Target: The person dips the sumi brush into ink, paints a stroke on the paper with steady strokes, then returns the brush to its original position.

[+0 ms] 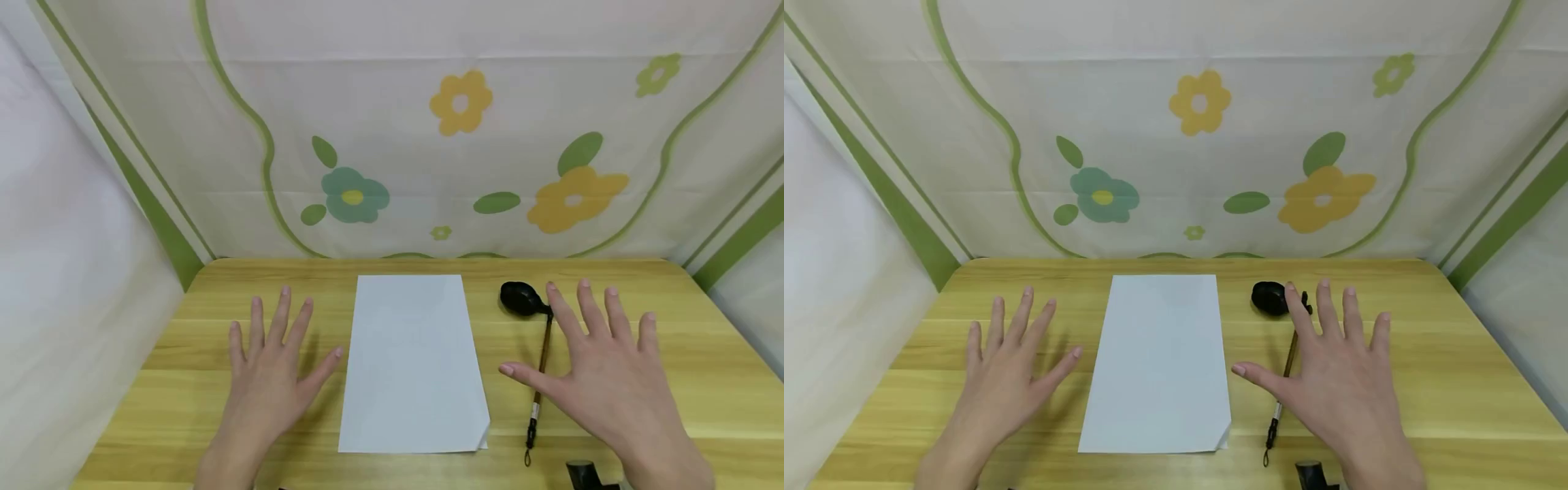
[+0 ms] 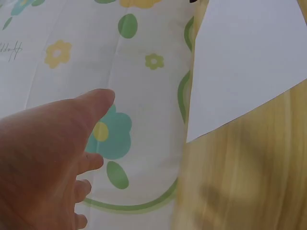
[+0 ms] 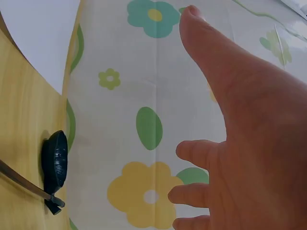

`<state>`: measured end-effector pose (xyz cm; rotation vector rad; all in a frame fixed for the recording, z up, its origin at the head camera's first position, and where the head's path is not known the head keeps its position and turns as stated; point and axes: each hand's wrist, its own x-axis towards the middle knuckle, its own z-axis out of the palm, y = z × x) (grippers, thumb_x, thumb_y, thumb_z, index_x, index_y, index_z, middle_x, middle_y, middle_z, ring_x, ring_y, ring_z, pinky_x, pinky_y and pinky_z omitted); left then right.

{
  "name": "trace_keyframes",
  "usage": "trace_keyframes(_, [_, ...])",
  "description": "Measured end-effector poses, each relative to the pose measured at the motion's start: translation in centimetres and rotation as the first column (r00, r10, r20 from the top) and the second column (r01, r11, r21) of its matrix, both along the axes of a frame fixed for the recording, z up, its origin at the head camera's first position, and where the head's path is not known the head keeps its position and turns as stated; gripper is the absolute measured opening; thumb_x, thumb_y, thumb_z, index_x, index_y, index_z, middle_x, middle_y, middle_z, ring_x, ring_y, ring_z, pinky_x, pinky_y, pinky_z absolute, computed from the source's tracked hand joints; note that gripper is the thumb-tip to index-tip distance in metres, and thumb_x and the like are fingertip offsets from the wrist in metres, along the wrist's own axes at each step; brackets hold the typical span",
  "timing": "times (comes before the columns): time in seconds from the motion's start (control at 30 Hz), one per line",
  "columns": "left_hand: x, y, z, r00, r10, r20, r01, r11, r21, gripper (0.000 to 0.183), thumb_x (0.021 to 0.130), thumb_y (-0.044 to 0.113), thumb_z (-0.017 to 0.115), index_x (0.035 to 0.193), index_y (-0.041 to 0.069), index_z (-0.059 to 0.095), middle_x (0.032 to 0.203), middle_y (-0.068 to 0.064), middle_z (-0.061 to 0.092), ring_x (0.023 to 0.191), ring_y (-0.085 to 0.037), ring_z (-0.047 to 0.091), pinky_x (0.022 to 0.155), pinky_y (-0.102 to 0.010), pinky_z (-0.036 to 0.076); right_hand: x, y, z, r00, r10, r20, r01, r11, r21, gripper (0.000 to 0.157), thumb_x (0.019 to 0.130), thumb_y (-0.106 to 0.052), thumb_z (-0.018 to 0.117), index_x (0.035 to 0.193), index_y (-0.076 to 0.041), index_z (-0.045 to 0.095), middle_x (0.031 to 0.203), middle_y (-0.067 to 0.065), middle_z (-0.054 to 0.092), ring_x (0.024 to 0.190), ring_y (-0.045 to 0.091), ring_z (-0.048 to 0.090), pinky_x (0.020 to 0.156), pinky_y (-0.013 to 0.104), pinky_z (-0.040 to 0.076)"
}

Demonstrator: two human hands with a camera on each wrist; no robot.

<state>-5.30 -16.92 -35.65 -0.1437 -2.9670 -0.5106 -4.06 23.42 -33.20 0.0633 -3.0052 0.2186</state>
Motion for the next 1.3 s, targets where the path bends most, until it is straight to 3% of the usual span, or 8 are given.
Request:
trace_keyframes(0.4, [1.0, 0.3, -2.8, 1.000, -0.020, 0.017, 0.019, 0.998, 0.056, 0.088, 0.102, 0.067, 0.060, 0.170, 0.020, 0.032, 0.183, -0.013, 0.008, 0.166, -0.054, 0.000, 0.129, -0.077, -0.003, 0.7, -0.2, -1.5, 1.000, 0.027, 0.013, -0.027, 1.000, -0.009, 0.125, 0.082, -0.093, 0.059, 0.175, -0.024, 0.013, 0.177, 0.029, 0.018, 0.163, 0.057, 0.011, 0.125, 0.080, 0.001])
trace_keyframes(0.63, [0.9, 0.6, -3.8, 1.000, -0.024, 0.007, 0.023, 0.998, 0.064, 0.086, 0.101, 0.066, 0.062, 0.168, 0.018, 0.037, 0.182, -0.012, 0.013, 0.167, -0.050, 0.008, 0.129, -0.076, 0.008, 0.6, 0.3, -1.8, 0.999, 0.034, 0.018, -0.033, 0.999, -0.019, 0.124, 0.084, -0.091, 0.061, 0.174, -0.022, 0.014, 0.177, 0.030, 0.018, 0.163, 0.056, 0.011, 0.128, 0.077, 0.003])
trace_keyframes(0.8, [0.6, 1.1, -4.2, 0.998, -0.050, -0.048, 0.060, 0.969, 0.238, 0.079, 0.101, 0.046, 0.074, 0.165, 0.010, 0.042, 0.178, -0.015, 0.028, 0.162, -0.047, 0.028, 0.126, -0.074, 0.026, 0.5, 0.9, -1.8, 0.998, 0.060, -0.019, -0.061, 0.995, -0.081, 0.115, 0.087, -0.081, 0.069, 0.173, -0.021, 0.022, 0.176, 0.027, 0.025, 0.158, 0.055, 0.028, 0.118, 0.079, 0.028])
trace_keyframes(0.9, [0.4, 1.3, -4.3, 0.996, -0.046, -0.077, 0.073, 0.914, 0.400, 0.071, 0.098, 0.030, 0.080, 0.158, 0.006, 0.051, 0.169, -0.015, 0.046, 0.155, -0.044, 0.045, 0.122, -0.068, 0.040, 0.4, 1.2, -1.9, 0.993, 0.082, -0.083, -0.091, 0.989, -0.120, 0.107, 0.088, -0.069, 0.079, 0.169, -0.018, 0.034, 0.169, 0.028, 0.037, 0.147, 0.057, 0.042, 0.104, 0.081, 0.040])
trace_keyframes(0.97, [0.3, 1.5, -4.4, 0.997, -0.029, -0.069, 0.060, 0.859, 0.509, 0.063, 0.096, 0.023, 0.083, 0.152, 0.008, 0.059, 0.159, -0.012, 0.058, 0.148, -0.041, 0.055, 0.119, -0.062, 0.046, 0.4, 1.4, -2.2, 0.986, 0.097, -0.136, -0.117, 0.982, -0.148, 0.099, 0.086, -0.060, 0.085, 0.164, -0.015, 0.043, 0.163, 0.028, 0.045, 0.141, 0.055, 0.048, 0.101, 0.078, 0.044])
trace_keyframes(1.1, [0.1, 1.6, -4.7, 1.000, -0.013, 0.013, 0.001, 0.713, 0.701, 0.050, 0.092, 0.016, 0.087, 0.138, 0.011, 0.071, 0.142, -0.008, 0.072, 0.137, -0.031, 0.067, 0.117, -0.048, 0.052, 0.4, 1.5, -3.1, 0.963, 0.127, -0.237, -0.180, 0.959, -0.220, 0.080, 0.083, -0.039, 0.093, 0.150, -0.011, 0.059, 0.149, 0.023, 0.061, 0.133, 0.048, 0.057, 0.098, 0.069, 0.050])
trace_keyframes(1.2, [0.0, 1.7, -5.3, 0.996, -0.035, 0.082, -0.042, 0.625, 0.779, 0.048, 0.089, 0.014, 0.090, 0.134, 0.013, 0.073, 0.138, -0.005, 0.075, 0.133, -0.024, 0.069, 0.115, -0.038, 0.054, 0.5, 1.6, -4.0, 0.940, 0.136, -0.314, -0.224, 0.938, -0.264, 0.064, 0.081, -0.025, 0.095, 0.138, -0.011, 0.070, 0.134, 0.014, 0.072, 0.123, 0.040, 0.067, 0.102, 0.043, 0.054])
trace_keyframes(1.3, [-0.2, 1.7, -6.2, 0.992, -0.079, 0.102, -0.037, 0.584, 0.811, 0.052, 0.087, 0.012, 0.091, 0.135, 0.012, 0.072, 0.139, -0.005, 0.074, 0.133, -0.023, 0.069, 0.112, -0.029, 0.054, 0.4, 1.7, -5.0, 0.919, 0.113, -0.377, -0.236, 0.925, -0.298, 0.048, 0.080, -0.016, 0.095, 0.124, -0.012, 0.077, 0.119, 0.007, 0.080, 0.109, 0.033, 0.074, 0.095, 0.010, 0.047])
